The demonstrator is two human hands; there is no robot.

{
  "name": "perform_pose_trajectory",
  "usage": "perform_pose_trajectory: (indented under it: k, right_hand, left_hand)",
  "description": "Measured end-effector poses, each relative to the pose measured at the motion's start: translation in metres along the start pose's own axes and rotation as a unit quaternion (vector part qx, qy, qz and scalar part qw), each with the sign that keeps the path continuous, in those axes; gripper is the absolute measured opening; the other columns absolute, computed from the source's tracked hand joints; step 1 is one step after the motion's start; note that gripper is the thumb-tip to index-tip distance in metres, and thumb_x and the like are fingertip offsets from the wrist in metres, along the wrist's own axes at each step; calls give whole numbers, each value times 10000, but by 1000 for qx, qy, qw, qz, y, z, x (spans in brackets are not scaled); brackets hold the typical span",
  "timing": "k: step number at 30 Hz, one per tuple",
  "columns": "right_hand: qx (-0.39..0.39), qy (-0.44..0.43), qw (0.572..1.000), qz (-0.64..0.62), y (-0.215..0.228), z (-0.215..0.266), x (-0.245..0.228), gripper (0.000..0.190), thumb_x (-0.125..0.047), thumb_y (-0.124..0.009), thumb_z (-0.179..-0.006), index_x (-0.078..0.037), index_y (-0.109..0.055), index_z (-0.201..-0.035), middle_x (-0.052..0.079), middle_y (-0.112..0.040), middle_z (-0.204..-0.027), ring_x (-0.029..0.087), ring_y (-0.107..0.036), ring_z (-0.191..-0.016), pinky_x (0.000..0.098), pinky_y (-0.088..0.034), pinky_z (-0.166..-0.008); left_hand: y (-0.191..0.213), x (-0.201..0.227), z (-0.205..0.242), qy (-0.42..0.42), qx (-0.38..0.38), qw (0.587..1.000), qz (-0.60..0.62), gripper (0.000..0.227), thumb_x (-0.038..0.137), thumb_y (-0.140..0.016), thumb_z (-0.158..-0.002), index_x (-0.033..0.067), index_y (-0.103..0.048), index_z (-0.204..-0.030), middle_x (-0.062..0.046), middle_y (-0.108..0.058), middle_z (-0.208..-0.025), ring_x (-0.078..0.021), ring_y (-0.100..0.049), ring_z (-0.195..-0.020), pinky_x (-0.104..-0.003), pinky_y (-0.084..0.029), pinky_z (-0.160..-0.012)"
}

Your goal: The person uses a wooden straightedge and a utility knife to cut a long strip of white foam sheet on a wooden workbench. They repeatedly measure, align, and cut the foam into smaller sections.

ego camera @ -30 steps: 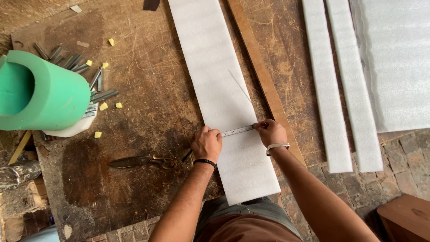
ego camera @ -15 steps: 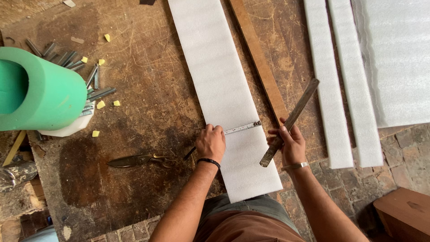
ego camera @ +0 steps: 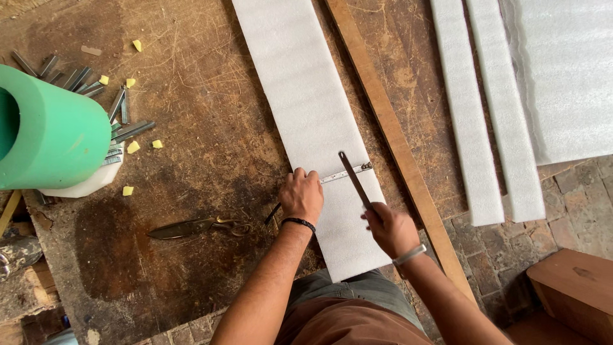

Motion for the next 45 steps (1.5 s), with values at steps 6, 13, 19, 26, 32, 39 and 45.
perform_pose_trajectory:
  k: [6, 13, 19, 26, 32, 39, 45]
  right_hand:
    - [-96, -85, 973, 193, -5, 32, 3, 525, -240, -560, -981, -209, -431, -1489, 48, -636, -532, 223, -621, -435, 389, -551, -444]
    - [-82, -49, 980, 172, -18, 37, -6, 581, -239, -564, -990, -198, -370, -1536, 75, -646, -567, 217, -622, -436, 391, -559, -433]
    - [-81, -56, 979, 180, -23, 36, -8, 558, -229, -539, -1010, -205, -383, -1545, 61, -644, -569, 197, -615, -433, 367, -556, -425]
    - [-66, -63, 976, 198, -29, 36, -13, 566, -210, -530, -990, -175, -399, -1539, 58, -625, -528, 189, -587, -410, 367, -533, -423]
    - [-87, -104, 976, 168, -22, 40, -14, 518, -184, -487, -1026, -185, -416, -1538, 71, -622, -524, 220, -588, -399, 381, -533, -393]
    - [19, 7, 989, 149, -18, 39, -23, 577, -167, -572, -925, -108, -483, -1492, 102, -604, -523, 255, -565, -407, 423, -483, -413]
    - [-123, -130, 960, 216, -25, 30, -17, 500, -187, -456, -1037, -222, -420, -1535, 64, -607, -487, 235, -576, -383, 376, -504, -350]
  left_hand:
    - [0, -2, 0, -9, 4, 1000, -3, 261, 309, -654, -978, 122, -674, -1158, -103, -616, -1249, -243, -620, -1088, -386, -621, -831]
    - [-4, -5, -4, -19, 24, 999, -13, 258, 319, -647, -977, 127, -684, -1145, -103, -625, -1236, -231, -629, -1066, -361, -627, -796]
    - [-6, -5, -6, -21, 16, 999, -23, 260, 337, -637, -994, 130, -681, -1145, -93, -629, -1202, -215, -630, -1049, -345, -628, -793]
    - [-5, -5, -6, -19, 13, 1000, -10, 232, 318, -650, -982, 138, -690, -1123, -87, -619, -1222, -219, -616, -1082, -332, -630, -768]
    - [-9, -3, -4, -14, 31, 999, 21, 193, 298, -654, -981, 144, -705, -1086, -69, -627, -1179, -219, -615, -1072, -322, -630, -710]
    - [-10, -2, -8, -11, 15, 1000, 24, 193, 293, -670, -975, 129, -710, -1068, -73, -633, -1141, -214, -628, -1042, -299, -639, -667]
    - [-7, -8, -15, -13, 33, 999, 18, 176, 284, -677, -955, 140, -722, -1046, -83, -642, -1137, -217, -628, -1032, -309, -626, -686]
Point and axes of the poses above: each hand's wrist, its own z-axis away from the middle knuckle, its own y-axis out of the back of the hand, x = y × z, the point moved 1 cm from there along -z, towards the middle knuckle
